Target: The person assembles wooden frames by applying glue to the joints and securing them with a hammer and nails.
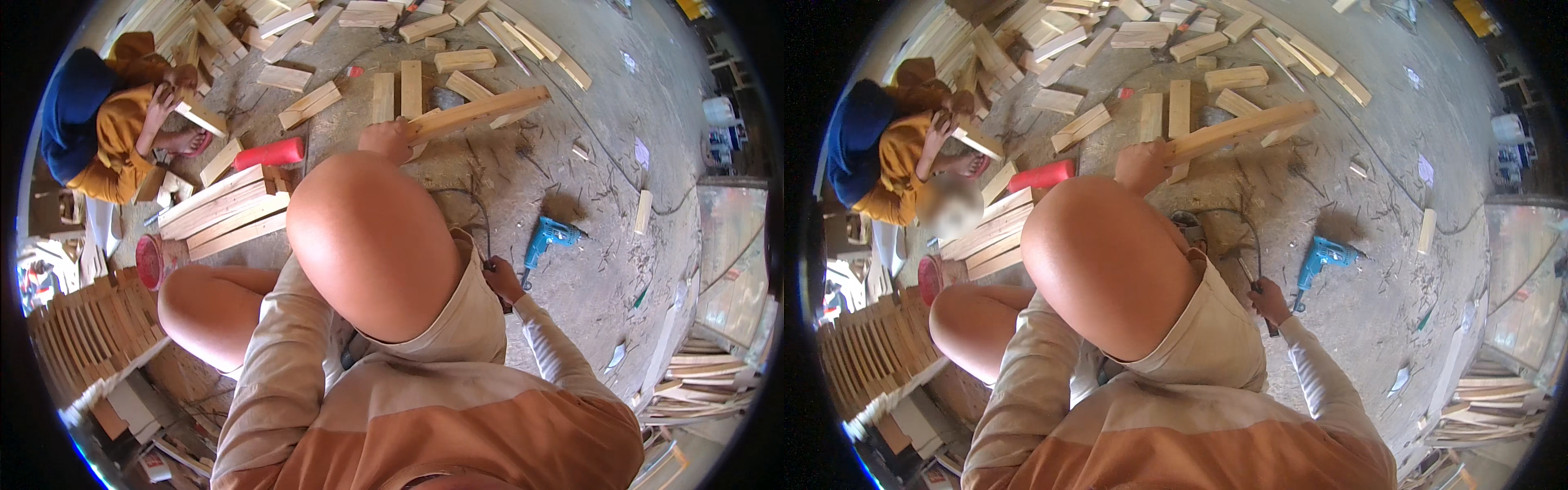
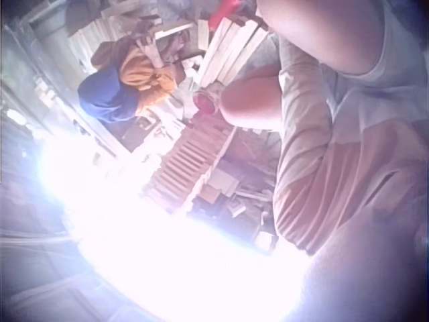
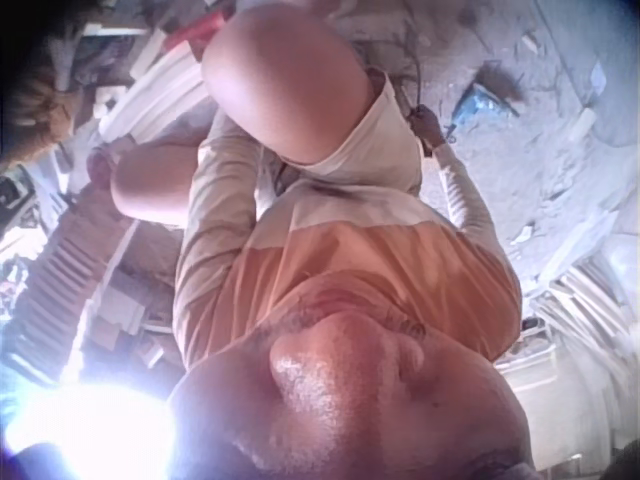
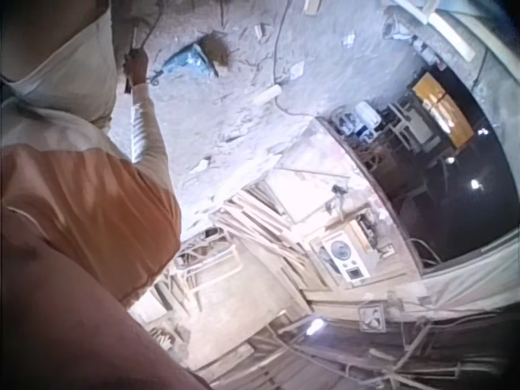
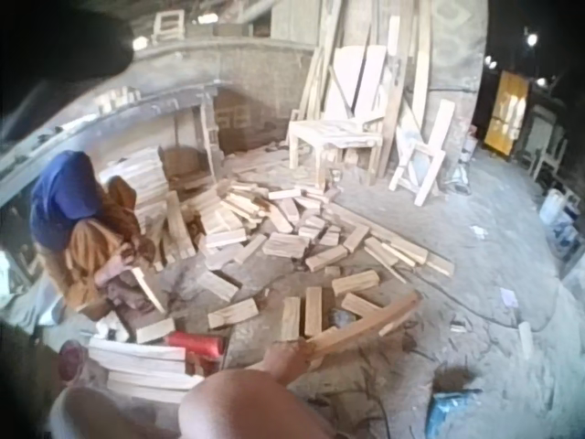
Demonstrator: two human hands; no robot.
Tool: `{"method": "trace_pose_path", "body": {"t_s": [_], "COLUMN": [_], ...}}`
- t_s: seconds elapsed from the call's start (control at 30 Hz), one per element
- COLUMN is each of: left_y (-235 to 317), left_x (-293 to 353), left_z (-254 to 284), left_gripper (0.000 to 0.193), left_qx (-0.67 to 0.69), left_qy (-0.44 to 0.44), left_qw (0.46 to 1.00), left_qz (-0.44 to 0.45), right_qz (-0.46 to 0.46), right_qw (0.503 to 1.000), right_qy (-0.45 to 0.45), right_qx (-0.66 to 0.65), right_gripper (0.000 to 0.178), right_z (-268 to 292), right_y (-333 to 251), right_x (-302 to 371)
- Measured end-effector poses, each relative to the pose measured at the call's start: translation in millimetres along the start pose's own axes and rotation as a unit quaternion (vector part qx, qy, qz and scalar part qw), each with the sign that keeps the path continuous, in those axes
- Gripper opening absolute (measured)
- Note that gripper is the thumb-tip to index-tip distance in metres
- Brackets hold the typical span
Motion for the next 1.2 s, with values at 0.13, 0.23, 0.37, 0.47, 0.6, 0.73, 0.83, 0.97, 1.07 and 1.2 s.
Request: {"method": "trace_pose_path", "body": {"t_s": [0.13, 0.23, 0.37, 0.47, 0.6, 0.73, 0.83, 0.97, 1.07, 1.2], "left_y": [-4.8, -3.5, -4.8, -0.8, -7.0, -10.6, -8.9, 0.6, -4.1, -0.2], "left_x": [1.3, 5.1, 3.9, 2.3, -12.5, 4.5, 5.2, -0.9, -11.0, 7.2], "left_z": [-4.2, 0.2, 3.7, -1.7, -8.7, -6.2, -5.5, -6.2, -27.8, -22.6], "left_gripper": [0.036, 0.036, 0.035, 0.034, 0.033, 0.032, 0.032, 0.034, 0.035, 0.037], "left_qx": [0.007, -0.011, 0.005, -0.001, 0.011, 0.006, 0.037, 0.017, 0.006, 0.013], "left_qy": [0.0, 0.016, -0.01, -0.019, 0.003, -0.007, -0.033, -0.037, -0.032, -0.041], "left_qw": [1.0, 1.0, 1.0, 1.0, 1.0, 1.0, 0.999, 0.999, 0.999, 0.999], "left_qz": [-0.015, -0.006, 0.006, 0.003, 0.003, 0.015, 0.015, -0.011, -0.019, 0.02], "right_qz": [0.32, 0.291, 0.365, 0.318, 0.313, 0.524, 0.702, 0.538, 0.23, 0.321], "right_qw": [0.921, 0.939, 0.904, 0.923, 0.92, 0.802, 0.685, 0.826, 0.953, 0.916], "right_qy": [0.196, 0.168, 0.221, 0.184, 0.184, 0.286, 0.158, 0.166, 0.112, 0.221], "right_qx": [0.105, -0.074, -0.008, 0.11, 0.145, -0.036, -0.117, -0.007, 0.164, 0.092], "right_gripper": [0.018, 0.02, 0.02, 0.024, 0.037, 0.031, 0.025, 0.019, 0.032, 0.039], "right_z": [56.1, 87.1, 88.1, 66.3, 91.5, 162.0, 194.3, 125.4, 74.2, 135.1], "right_y": [-196.4, -285.2, -328.6, -294.2, -323.0, -445.2, -508.5, -381.0, -262.2, -361.4], "right_x": [44.2, 55.5, 56.4, 13.4, 13.8, 119.3, 191.4, 77.7, -21.4, 25.3]}}
Point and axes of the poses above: each hand's wrist, its own x-axis away from the middle knuckle, its own z-axis out of the back of the hand, y = z × x, the point moved 8 cm from there along -x, towards the middle knuckle, and after that the axes turned 4 degrees about -x, right-handed, at the moved point
